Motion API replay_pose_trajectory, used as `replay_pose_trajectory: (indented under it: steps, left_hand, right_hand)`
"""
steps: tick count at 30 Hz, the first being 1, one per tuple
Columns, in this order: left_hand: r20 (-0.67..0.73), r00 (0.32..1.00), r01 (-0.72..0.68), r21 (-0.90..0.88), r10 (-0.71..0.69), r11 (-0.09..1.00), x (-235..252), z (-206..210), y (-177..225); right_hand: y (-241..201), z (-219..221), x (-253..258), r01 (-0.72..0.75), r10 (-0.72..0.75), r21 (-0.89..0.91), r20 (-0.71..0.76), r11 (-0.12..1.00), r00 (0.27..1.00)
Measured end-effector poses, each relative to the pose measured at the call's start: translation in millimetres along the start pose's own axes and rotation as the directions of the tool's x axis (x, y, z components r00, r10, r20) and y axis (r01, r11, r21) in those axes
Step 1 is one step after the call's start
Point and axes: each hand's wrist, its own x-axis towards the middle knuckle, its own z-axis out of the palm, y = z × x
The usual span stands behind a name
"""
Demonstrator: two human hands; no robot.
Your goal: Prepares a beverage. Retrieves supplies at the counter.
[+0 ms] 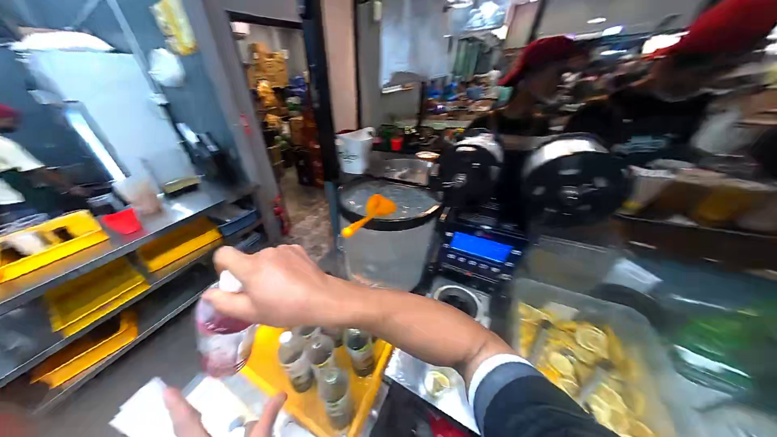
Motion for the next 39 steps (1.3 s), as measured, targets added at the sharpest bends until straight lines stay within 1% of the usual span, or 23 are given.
replay_pose_trajectory:
  steps: [2,4,6,8,10,12,13,15,16,17,18,20,22,23,24,25,27,29,32,35,39]
  left_hand:
    - [-0.035,0.999,-0.041,-0.055,0.039,0.998,9,19,26]
    - [-0.018,1.0,-0.027,-0.109,0.025,0.994,-5,31,51]
    - [0.108,0.992,-0.038,-0.206,0.061,0.978,-32,43,64]
    - [0.259,0.956,-0.042,-0.335,0.135,0.941,-63,66,58]
    - [0.448,0.884,0.048,-0.377,0.137,0.925,-90,87,51]
    - [0.608,0.787,0.133,-0.329,0.102,0.935,-109,114,49]
    - [0.673,0.732,0.136,-0.292,0.102,0.947,-114,126,49]
    - [0.781,0.616,0.137,-0.236,0.104,0.962,-119,147,47]
    - [0.824,0.559,0.156,-0.218,0.095,0.963,-120,158,43]
    - [0.863,0.498,0.188,-0.206,0.087,0.96,-119,168,38]
    - [0.896,0.437,0.216,-0.196,0.085,0.957,-117,177,33]
    - [0.951,0.302,0.247,-0.148,0.069,0.958,-110,190,26]
    - [0.984,0.173,0.215,-0.076,0.039,0.974,-101,195,21]
    - [0.992,0.123,0.186,-0.044,0.021,0.982,-96,196,20]
    - [0.997,0.079,0.154,-0.008,-0.004,0.988,-90,196,19]
    - [0.999,0.042,0.123,0.02,-0.025,0.992,-85,197,20]
    - [0.998,-0.02,0.056,0.068,-0.067,0.996,-75,198,24]
    - [0.99,-0.092,0.003,0.106,-0.106,0.994,-67,198,26]
    - [0.978,-0.15,-0.049,0.137,-0.142,0.989,-57,201,27]
    - [0.972,-0.159,-0.068,0.162,-0.171,0.984,-53,200,29]
    - [0.968,-0.154,-0.08,0.19,-0.2,0.979,-47,199,35]
  right_hand:
    - [-7,-35,-38,0.051,-0.05,0.047,-0.026,0.998,0.998]
    - [-9,-57,-80,0.111,-0.112,0.052,0.002,0.992,0.994]
    - [-1,-76,-119,0.135,-0.136,0.013,0.118,0.991,0.984]
    - [16,-89,-155,0.138,-0.141,0.026,0.173,0.99,0.975]
    - [39,-107,-187,0.121,-0.136,0.091,0.182,0.989,0.974]
    - [66,-128,-223,0.07,-0.089,0.134,0.142,0.989,0.986]
    - [79,-138,-246,0.012,-0.026,0.122,0.117,0.992,0.993]
    - [98,-147,-303,-0.186,0.183,0.131,0.034,0.974,0.983]
    - [104,-142,-336,-0.31,0.318,0.175,-0.024,0.935,0.948]
    - [109,-132,-369,-0.442,0.468,0.225,-0.078,0.868,0.88]
    - [114,-116,-401,-0.563,0.607,0.268,-0.123,0.782,0.785]
    - [126,-75,-463,-0.707,0.791,0.363,-0.184,0.607,0.584]
    - [131,-28,-511,-0.786,0.899,0.438,-0.233,0.437,0.371]
    - [131,-8,-528,-0.8,0.918,0.456,-0.263,0.39,0.298]
    - [130,8,-539,-0.81,0.922,0.458,-0.298,0.365,0.247]
    - [129,18,-544,-0.817,0.914,0.445,-0.337,0.366,0.226]
    - [131,25,-545,-0.816,0.871,0.396,-0.425,0.422,0.244]
    - [132,27,-543,-0.786,0.842,0.404,-0.472,0.469,0.259]
    - [136,29,-546,-0.71,0.799,0.448,-0.536,0.544,0.273]
    - [137,31,-548,-0.703,0.8,0.455,-0.531,0.547,0.279]
    - [138,33,-548,-0.724,0.815,0.454,-0.517,0.52,0.261]
